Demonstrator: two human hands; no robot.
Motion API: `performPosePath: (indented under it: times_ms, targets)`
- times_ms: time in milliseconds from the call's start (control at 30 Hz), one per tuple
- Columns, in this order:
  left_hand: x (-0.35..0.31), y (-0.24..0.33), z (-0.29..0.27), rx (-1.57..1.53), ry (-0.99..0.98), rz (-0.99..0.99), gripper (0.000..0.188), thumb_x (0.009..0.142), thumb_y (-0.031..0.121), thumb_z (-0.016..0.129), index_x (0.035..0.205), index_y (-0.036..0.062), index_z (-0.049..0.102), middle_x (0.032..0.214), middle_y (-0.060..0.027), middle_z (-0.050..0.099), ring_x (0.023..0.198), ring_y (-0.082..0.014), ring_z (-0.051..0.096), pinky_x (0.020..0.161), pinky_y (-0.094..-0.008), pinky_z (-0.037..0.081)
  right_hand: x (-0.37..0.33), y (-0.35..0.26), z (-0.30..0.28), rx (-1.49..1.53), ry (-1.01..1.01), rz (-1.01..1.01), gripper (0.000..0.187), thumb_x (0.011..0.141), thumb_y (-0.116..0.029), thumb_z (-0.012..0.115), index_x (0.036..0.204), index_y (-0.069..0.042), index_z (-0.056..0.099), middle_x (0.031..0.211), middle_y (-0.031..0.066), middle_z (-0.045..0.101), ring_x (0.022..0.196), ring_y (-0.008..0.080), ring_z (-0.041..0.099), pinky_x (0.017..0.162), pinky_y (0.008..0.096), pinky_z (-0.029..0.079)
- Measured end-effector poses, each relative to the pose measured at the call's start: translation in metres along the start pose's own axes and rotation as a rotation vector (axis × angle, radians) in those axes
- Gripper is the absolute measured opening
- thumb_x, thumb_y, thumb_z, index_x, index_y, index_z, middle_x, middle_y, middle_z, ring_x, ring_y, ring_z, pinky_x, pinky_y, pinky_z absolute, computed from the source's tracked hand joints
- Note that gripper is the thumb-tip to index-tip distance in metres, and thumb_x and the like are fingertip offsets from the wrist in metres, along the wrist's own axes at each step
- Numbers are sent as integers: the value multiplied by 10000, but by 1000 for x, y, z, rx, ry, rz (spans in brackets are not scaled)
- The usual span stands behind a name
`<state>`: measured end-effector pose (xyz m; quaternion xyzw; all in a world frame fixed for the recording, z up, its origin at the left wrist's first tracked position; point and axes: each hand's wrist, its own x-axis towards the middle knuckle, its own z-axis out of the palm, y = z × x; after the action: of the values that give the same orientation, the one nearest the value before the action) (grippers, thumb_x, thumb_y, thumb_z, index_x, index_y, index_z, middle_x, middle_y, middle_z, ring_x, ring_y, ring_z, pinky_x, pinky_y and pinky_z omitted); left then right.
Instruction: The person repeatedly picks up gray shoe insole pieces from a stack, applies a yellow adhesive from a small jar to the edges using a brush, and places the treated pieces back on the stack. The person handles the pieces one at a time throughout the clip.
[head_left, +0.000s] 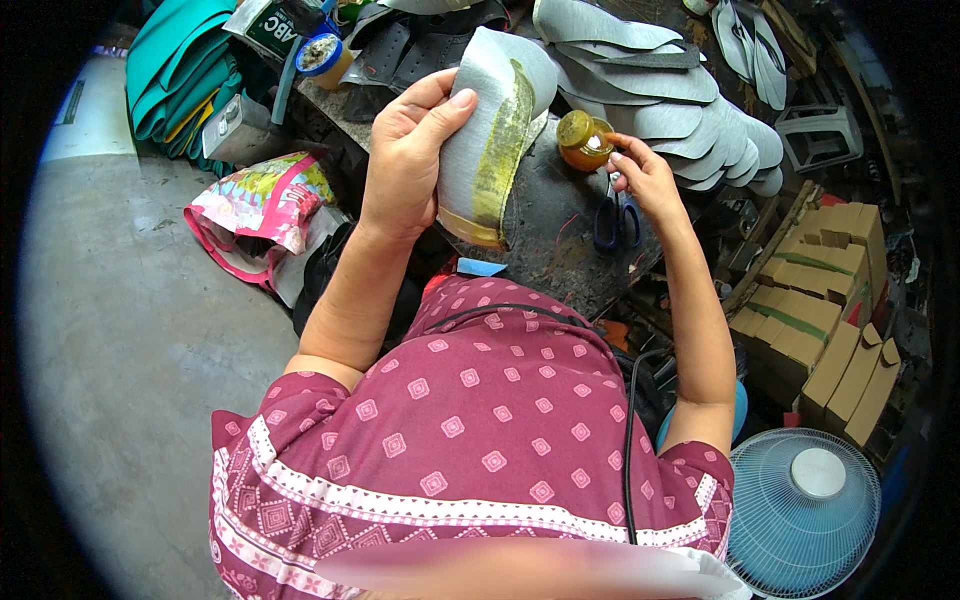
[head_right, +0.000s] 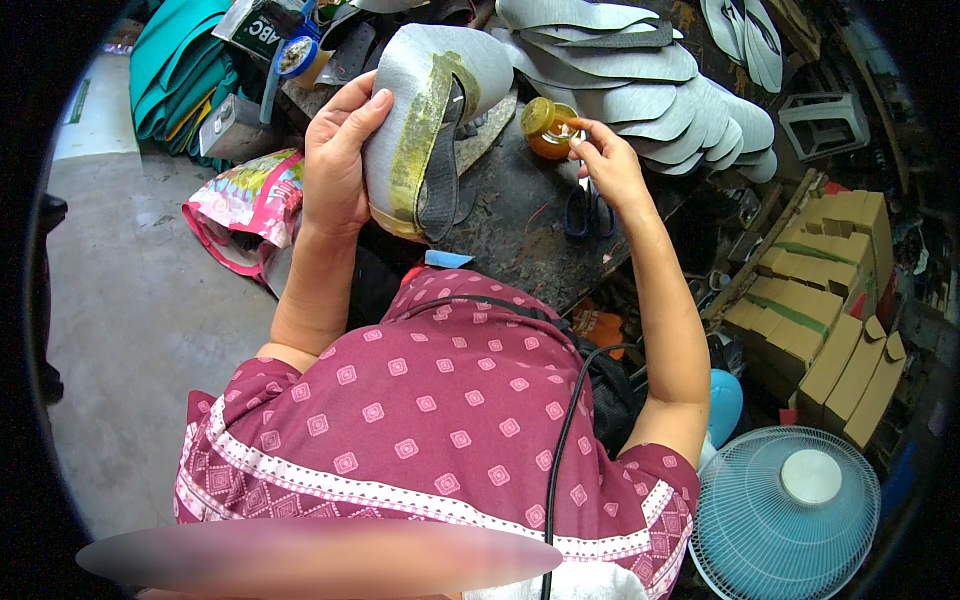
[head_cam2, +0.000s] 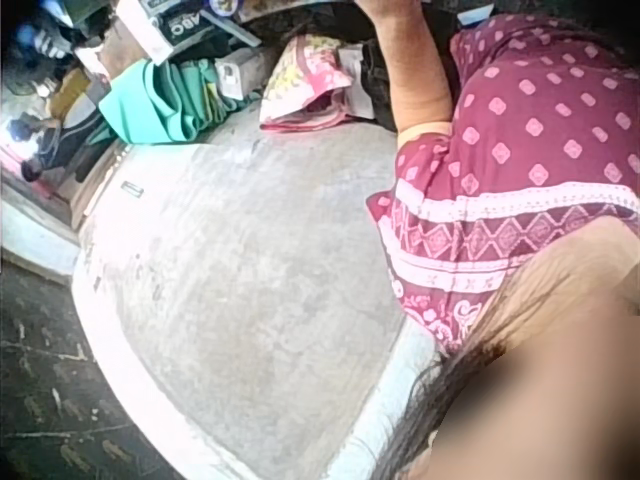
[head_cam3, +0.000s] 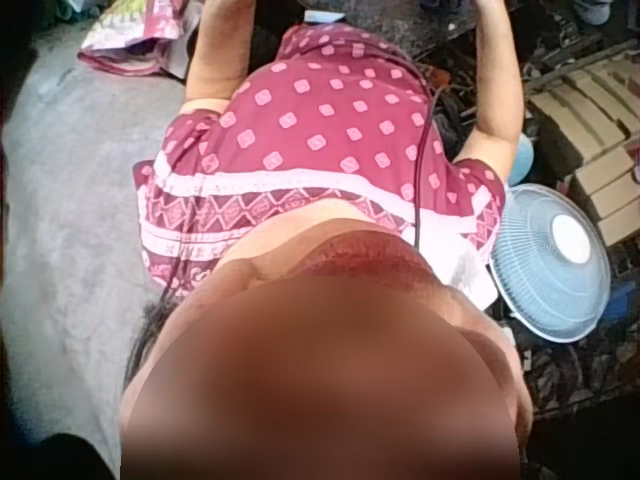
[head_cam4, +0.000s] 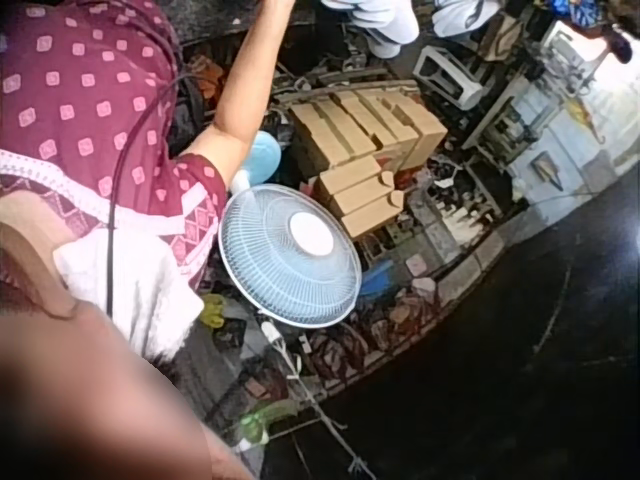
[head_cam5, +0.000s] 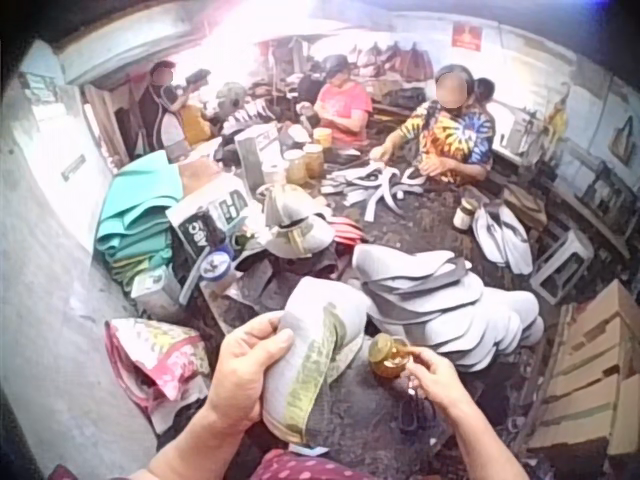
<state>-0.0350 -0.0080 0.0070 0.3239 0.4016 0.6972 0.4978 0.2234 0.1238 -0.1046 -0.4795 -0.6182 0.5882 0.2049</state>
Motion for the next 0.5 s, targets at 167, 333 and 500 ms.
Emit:
performPosePath:
  times_ms: [167,333,500]
  targets:
    - [0,1,-3,-15,3,-1,299,972,103,565,1217,-65,597,1061,-106,689,925,-127,663,843,-250,527,-13,-21,-4,43,-130,-72,296,956,-170,611,1211,-27,656,870,17,655,754,61,588,634,204,480]
    - [1,0,-4,-60,5,-8,293,975,104,558,1218,-57,591,1072,-101,684,929,-128,663,846,-250,527,-13,-46,-9,-606,194,-378,350,856,-59,615,1188,-133,696,918,52,640,773,169,621,702,296,506]
    - [4,-7,5,-130,-15,-68,266,982,104,549,1201,-42,590,1050,-92,684,911,-124,662,829,-253,535,-35,-90,11,-576,346,-690,501,809,17,611,1265,-185,661,1106,94,593,785,215,600,745,321,507]
